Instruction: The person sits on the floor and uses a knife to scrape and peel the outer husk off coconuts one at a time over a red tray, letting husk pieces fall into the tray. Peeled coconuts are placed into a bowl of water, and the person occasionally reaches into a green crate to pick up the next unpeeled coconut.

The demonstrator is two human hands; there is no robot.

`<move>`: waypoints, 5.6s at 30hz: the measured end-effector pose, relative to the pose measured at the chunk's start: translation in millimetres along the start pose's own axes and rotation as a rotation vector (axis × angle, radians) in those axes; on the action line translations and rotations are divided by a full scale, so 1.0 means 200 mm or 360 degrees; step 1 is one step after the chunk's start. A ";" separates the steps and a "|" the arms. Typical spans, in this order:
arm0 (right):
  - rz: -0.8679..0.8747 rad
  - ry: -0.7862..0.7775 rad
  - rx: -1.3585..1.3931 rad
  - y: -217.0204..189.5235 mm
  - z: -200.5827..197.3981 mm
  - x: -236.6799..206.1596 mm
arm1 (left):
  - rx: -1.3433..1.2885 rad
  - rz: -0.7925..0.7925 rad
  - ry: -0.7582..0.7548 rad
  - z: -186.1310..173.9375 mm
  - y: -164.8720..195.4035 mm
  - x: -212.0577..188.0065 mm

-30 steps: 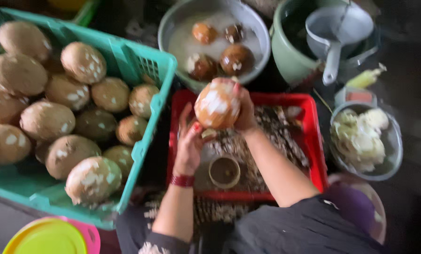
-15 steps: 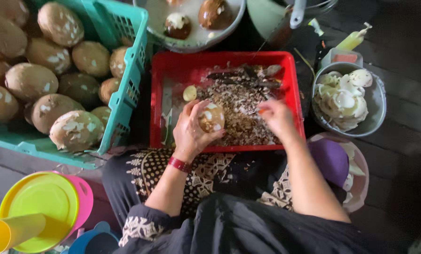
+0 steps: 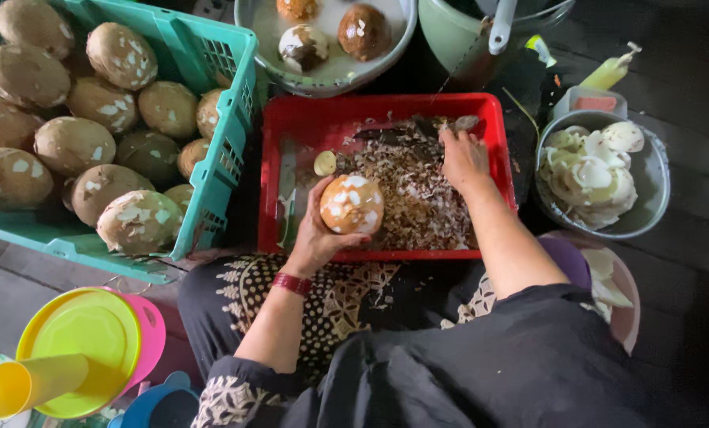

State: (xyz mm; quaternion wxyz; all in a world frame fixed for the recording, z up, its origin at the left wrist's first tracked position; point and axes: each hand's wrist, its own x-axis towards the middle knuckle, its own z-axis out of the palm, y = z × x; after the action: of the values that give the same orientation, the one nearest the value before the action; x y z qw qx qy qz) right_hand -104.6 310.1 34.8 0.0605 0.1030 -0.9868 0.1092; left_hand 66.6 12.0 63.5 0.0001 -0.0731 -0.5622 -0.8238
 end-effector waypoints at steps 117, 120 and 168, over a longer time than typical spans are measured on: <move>-0.0233 -0.0388 0.0430 -0.71 -0.51 -0.54 | 0.1366 0.0196 0.0095 0.06 0.13 0.08; -0.0240 -0.0423 0.0566 -0.71 -0.52 -0.54 | 0.1348 0.0253 0.0078 0.06 0.13 0.08; 0.0162 -0.0639 0.0706 -0.65 -0.49 -0.54 | 0.1397 0.0355 0.0150 0.10 0.14 0.05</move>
State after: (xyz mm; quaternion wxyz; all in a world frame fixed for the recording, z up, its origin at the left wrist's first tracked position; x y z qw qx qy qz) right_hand 37.3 228.5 141.5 -0.1653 0.0836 -0.9350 0.3024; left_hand 61.0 21.4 98.0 0.1455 -0.0887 -0.8461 -0.5050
